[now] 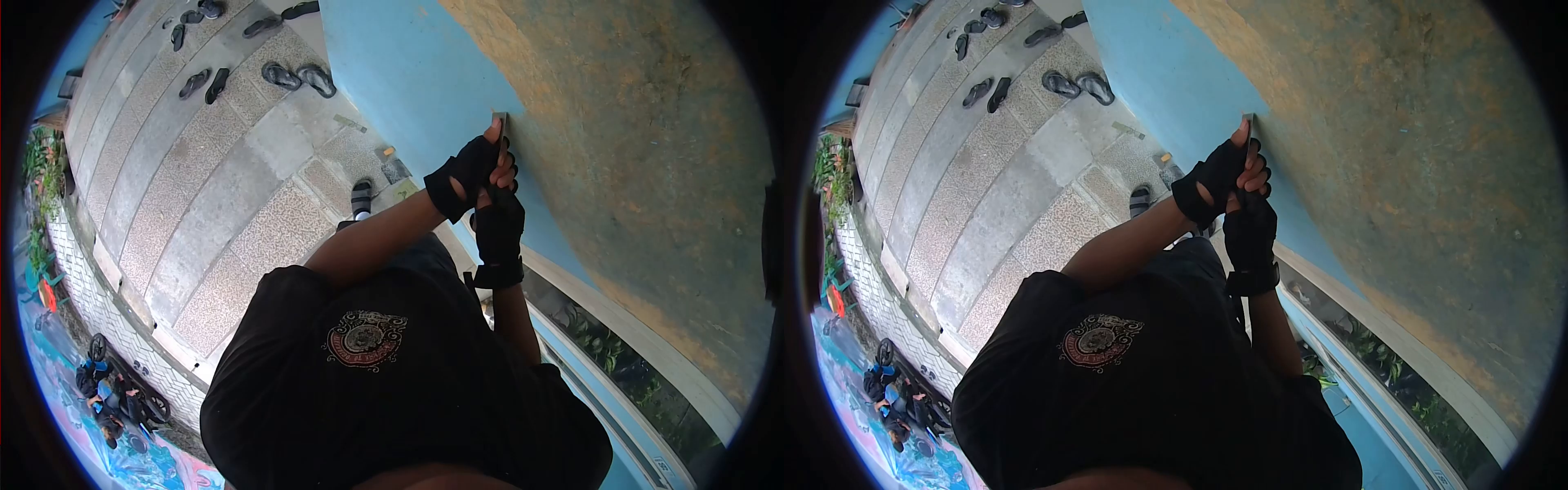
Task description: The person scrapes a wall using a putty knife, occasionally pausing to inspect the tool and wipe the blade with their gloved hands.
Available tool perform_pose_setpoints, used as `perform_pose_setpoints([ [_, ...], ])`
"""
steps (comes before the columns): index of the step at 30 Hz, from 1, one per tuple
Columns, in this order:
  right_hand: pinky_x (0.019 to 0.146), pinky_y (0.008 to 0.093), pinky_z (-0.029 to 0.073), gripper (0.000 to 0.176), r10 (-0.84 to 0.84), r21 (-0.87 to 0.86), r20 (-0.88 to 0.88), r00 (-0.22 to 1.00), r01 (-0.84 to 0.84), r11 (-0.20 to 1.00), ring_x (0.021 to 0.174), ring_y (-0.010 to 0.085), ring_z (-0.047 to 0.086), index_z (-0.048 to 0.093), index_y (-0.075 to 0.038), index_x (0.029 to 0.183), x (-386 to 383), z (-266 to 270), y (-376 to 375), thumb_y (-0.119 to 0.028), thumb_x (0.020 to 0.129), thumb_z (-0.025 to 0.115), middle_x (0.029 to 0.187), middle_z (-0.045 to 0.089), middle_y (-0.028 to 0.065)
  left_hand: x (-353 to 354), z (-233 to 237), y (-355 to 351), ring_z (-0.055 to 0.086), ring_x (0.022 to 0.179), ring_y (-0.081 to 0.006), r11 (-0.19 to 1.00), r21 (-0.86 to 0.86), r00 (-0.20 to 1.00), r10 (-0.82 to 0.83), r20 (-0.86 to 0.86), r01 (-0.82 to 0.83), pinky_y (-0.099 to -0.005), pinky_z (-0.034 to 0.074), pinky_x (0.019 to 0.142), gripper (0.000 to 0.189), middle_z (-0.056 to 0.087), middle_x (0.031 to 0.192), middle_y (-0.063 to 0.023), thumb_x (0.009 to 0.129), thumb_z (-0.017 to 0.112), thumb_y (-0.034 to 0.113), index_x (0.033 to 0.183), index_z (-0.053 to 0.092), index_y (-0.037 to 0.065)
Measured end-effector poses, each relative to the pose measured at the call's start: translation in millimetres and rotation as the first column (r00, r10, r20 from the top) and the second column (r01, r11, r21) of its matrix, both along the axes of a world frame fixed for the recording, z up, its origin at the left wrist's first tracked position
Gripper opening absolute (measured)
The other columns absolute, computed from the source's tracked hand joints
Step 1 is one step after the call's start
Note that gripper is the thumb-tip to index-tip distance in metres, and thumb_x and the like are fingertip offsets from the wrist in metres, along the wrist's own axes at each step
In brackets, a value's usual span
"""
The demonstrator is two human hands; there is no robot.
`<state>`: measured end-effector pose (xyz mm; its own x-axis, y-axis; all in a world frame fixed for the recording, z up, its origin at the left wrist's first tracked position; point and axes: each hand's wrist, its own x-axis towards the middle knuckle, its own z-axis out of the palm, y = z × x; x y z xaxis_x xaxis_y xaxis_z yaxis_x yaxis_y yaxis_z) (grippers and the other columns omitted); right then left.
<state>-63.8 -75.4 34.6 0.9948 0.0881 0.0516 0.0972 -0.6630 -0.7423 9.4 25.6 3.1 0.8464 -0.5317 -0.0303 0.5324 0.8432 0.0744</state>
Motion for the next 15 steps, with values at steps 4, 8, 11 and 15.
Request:
perform_pose_setpoints([
  [4, 0.048, 0.0239, 0.038, 0.013, -0.047, 0.120, -0.070, 0.996, 0.055, 0.991, 0.053, 0.0048, 0.048, 0.065, -0.005, 0.104, 3.7, -7.6, 2.2, -0.013, 0.096, 0.060, 0.065, 0.053, -0.0037, 3.4, -3.3, 2.6, 0.044, 0.050, -0.0167, 1.000, 0.023, 1.000, 0.021, -0.010, -0.021, -0.0362, 0.044, 0.064, 0.061, 0.036, 0.047, -0.0010, 0.096, 0.040, 0.064, 0.064, 0.048, 0.013],
  [8, 0.047, 0.0235, 0.037, 0.011, -0.061, 0.112, -0.031, 0.998, 0.064, 0.992, 0.052, 0.0049, 0.046, 0.065, -0.005, 0.103, -2.2, -3.5, 3.5, -0.011, 0.096, 0.059, 0.066, 0.052, -0.0035, -0.6, 2.4, 3.6, 0.044, 0.050, -0.0165, 0.999, 0.050, 1.000, -0.014, 0.019, 0.013, -0.0366, 0.046, 0.065, 0.060, 0.035, 0.047, -0.0008, 0.096, 0.040, 0.064, 0.065, 0.048, 0.013],
  [11, 0.047, 0.0230, 0.037, 0.014, -0.028, 0.188, -0.094, 0.995, 0.046, 0.981, 0.052, 0.0048, 0.046, 0.065, -0.004, 0.107, 10.5, -7.7, 8.6, -0.011, 0.095, 0.060, 0.069, 0.054, -0.0030, 7.1, -1.2, 9.6, 0.044, 0.050, -0.0165, 0.998, 0.034, 0.998, 0.057, 0.004, -0.057, -0.0365, 0.046, 0.066, 0.060, 0.035, 0.047, -0.0005, 0.097, 0.039, 0.063, 0.065, 0.048, 0.013],
  [15, 0.047, 0.0228, 0.037, 0.015, -0.039, 0.178, -0.111, 0.993, 0.058, 0.982, 0.052, 0.0048, 0.047, 0.064, -0.004, 0.108, -1.1, -2.1, 3.7, -0.010, 0.095, 0.059, 0.070, 0.054, -0.0028, -3.3, 6.4, 3.1, 0.044, 0.050, -0.0161, 1.000, 0.022, 1.000, -0.016, -0.016, 0.016, -0.0363, 0.046, 0.064, 0.060, 0.035, 0.047, 0.0001, 0.097, 0.040, 0.063, 0.064, 0.047, 0.014],
])
